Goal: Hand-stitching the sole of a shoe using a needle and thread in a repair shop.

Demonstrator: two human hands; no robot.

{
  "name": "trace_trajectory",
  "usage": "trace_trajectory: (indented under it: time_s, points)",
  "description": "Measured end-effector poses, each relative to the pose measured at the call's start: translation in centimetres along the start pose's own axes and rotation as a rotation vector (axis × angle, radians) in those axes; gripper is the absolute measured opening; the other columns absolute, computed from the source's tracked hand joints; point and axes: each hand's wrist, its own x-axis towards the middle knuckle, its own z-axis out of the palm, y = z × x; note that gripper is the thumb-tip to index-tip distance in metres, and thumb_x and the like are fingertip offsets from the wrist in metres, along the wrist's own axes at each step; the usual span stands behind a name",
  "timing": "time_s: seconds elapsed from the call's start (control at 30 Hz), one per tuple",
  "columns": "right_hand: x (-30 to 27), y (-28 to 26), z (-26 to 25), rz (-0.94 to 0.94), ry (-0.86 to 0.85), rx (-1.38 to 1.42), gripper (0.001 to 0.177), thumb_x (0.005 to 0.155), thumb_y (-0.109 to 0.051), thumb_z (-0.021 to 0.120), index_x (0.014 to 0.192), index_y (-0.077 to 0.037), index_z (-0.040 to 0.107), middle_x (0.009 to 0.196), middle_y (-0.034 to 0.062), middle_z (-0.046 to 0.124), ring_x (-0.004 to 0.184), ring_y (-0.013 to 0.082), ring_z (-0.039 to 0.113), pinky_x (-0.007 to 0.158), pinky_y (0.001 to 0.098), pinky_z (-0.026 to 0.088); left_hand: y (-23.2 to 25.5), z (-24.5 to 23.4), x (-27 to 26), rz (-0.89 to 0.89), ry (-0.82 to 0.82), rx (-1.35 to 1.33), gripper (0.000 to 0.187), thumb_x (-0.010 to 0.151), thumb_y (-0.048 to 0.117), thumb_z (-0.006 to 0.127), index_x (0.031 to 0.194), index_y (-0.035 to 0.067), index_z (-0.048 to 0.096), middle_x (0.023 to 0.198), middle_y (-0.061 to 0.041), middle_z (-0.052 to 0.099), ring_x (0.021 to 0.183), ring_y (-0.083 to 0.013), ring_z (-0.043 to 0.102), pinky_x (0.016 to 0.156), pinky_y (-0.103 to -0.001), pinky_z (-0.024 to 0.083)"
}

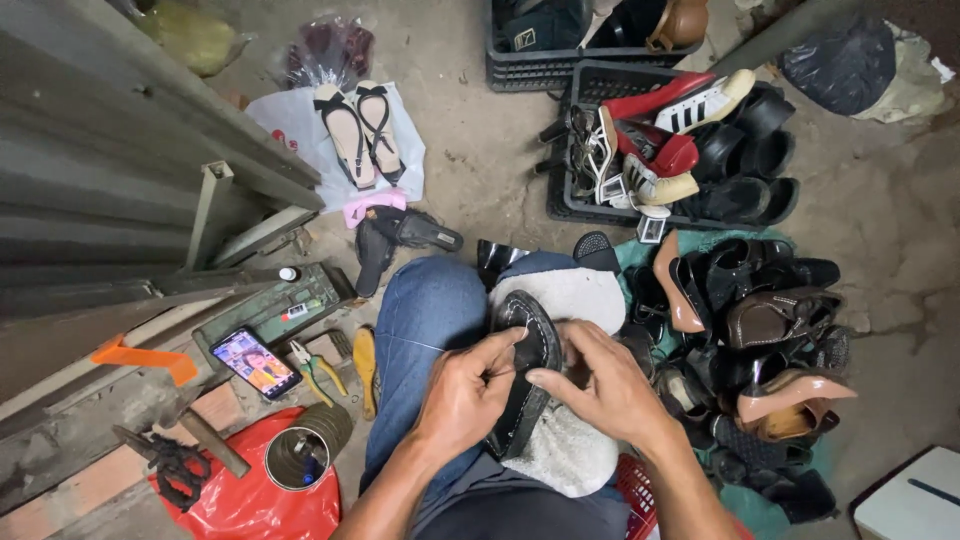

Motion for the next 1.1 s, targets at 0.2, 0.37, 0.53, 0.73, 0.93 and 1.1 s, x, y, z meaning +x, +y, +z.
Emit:
trace_trajectory:
  time_s: [0.2, 0.37, 0.53, 0.73, 0.93, 1.1]
  points:
    - [-0.2, 2.4, 1.9, -0.251, 0.162, -0.129, 0.048, 0.097, -0.046, 0.064, 0.075, -0.012, 0.040, 0.068, 0.0011, 0.040, 0.063, 0.0188, 0.043, 0.059, 0.0347, 0.035, 0.1, 0.4, 0.3, 0.076, 0.003, 0.053, 0.046, 0.087, -0.004, 0.058, 0.131, 0.009, 0.068, 0.065, 0.006, 0.051, 0.056, -0.0112, 0.050, 0.057, -0.032, 0.050]
    - [-0.7, 3.4, 2.9, -0.168, 0.182, -0.129, 0.051, 0.099, -0.051, 0.057, 0.070, -0.013, 0.040, 0.063, -0.0008, 0.042, 0.058, 0.0168, 0.043, 0.055, 0.0349, 0.034, -0.2, 1.0, 0.7, 0.165, 0.027, 0.202, 0.044, 0.086, -0.003, 0.061, 0.129, 0.008, 0.068, 0.068, 0.005, 0.059, 0.058, -0.0158, 0.059, 0.059, -0.038, 0.054]
    - [-1.0, 3.0, 3.4, -0.010, 0.226, -0.092, 0.036, 0.101, -0.038, 0.058, 0.076, -0.014, 0.050, 0.065, -0.0017, 0.049, 0.057, 0.0151, 0.046, 0.054, 0.0335, 0.039, 0.5, 1.3, 0.4, 0.194, 0.084, 0.287, 0.037, 0.095, 0.009, 0.058, 0.131, 0.010, 0.066, 0.091, -0.003, 0.073, 0.075, -0.0274, 0.071, 0.066, -0.044, 0.057]
    - [-0.5, -0.5, 1.3, 0.406, 0.184, -0.011, 0.024, 0.094, -0.038, 0.057, 0.103, -0.016, 0.058, 0.073, 0.0003, 0.067, 0.063, 0.0180, 0.061, 0.064, 0.0369, 0.049, 1.8, -0.6, -1.4, 0.150, -0.051, 0.255, 0.040, 0.099, 0.008, 0.052, 0.139, 0.006, 0.056, 0.131, -0.015, 0.053, 0.121, -0.0332, 0.060, 0.091, -0.048, 0.055]
    - [-0.2, -1.4, 0.9, 0.429, 0.157, 0.037, 0.030, 0.099, -0.043, 0.054, 0.090, -0.014, 0.054, 0.074, -0.0005, 0.063, 0.062, 0.0158, 0.054, 0.063, 0.0349, 0.045, 2.6, -1.5, -1.6, 0.238, -0.034, 0.315, 0.043, 0.101, 0.005, 0.055, 0.143, 0.010, 0.057, 0.111, -0.008, 0.065, 0.084, -0.0289, 0.069, 0.067, -0.042, 0.055]
    - [-0.2, -1.2, 1.2, 0.418, 0.203, 0.062, 0.028, 0.099, -0.041, 0.054, 0.089, -0.015, 0.058, 0.075, -0.0020, 0.067, 0.063, 0.0145, 0.057, 0.064, 0.0340, 0.047, 3.0, -0.8, -0.8, 0.301, 0.009, 0.400, 0.033, 0.101, 0.011, 0.060, 0.134, 0.010, 0.065, 0.106, -0.004, 0.070, 0.081, -0.0270, 0.073, 0.057, -0.044, 0.056]
